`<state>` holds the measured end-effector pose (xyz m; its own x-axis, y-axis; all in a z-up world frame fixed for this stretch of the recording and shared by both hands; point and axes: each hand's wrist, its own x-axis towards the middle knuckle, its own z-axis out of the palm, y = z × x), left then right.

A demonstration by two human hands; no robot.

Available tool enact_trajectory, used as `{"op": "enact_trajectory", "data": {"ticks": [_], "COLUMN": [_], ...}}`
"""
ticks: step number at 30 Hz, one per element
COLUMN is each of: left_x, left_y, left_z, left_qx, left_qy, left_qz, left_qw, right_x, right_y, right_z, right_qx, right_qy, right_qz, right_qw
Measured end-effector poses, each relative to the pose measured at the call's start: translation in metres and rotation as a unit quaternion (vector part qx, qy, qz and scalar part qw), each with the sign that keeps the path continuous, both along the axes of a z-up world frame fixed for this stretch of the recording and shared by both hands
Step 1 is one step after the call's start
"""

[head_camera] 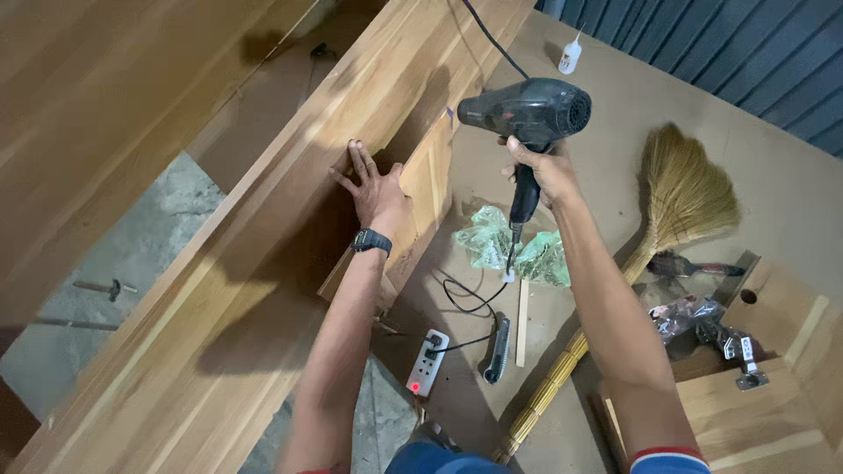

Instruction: The person applies heat to the edge of a wooden cabinet using a heat gun and presses the surface with their hand.

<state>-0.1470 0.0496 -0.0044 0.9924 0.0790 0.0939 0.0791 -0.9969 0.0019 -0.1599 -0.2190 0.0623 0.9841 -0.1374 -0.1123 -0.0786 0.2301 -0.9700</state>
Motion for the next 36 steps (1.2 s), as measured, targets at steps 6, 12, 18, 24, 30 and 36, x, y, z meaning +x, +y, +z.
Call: {"op": "enact_trajectory", "data": {"ticks": [6, 12, 18, 24, 30, 36], "left_x": [0.003, -0.001, 0.001, -0.001, 0.007, 0.001], "left_y": [-0.001, -0.002, -0.001, 0.000, 0.002, -0.003], "left_z": [-0.002, 0.004, -0.001, 0.006, -0.006, 0.005], "left_qx": [-0.008, 0.005, -0.008, 0.012, 0.000, 0.028], "left_qy": [0.007, 0.017, 0.009, 0.018, 0.016, 0.026], "left_qz": [0.004, 0.000, 0.001, -0.001, 0.008, 0.021], "left_qw": [1.000, 1.000, 1.000, 1.000, 1.000, 0.999], "right_x": [-0.005, 0.002, -0.001, 0.031, 0.012, 0.013], "right_y": [-0.001, -0.009, -0.008, -0.017, -0.004, -0.003], "right_z": [0.004, -0.010, -0.004, -0.060, -0.021, -0.028], "right_qx": [0.029, 0.011, 0.010, 0.046, 0.023, 0.051], "right_qy": [-0.020, -0.035, -0.022, 0.001, 0.003, -0.017], "right_qz": [0.020, 0.045, 0.039, 0.008, -0.005, 0.015], "right_qw": [0.999, 0.998, 0.999, 0.999, 1.000, 0.998]}}
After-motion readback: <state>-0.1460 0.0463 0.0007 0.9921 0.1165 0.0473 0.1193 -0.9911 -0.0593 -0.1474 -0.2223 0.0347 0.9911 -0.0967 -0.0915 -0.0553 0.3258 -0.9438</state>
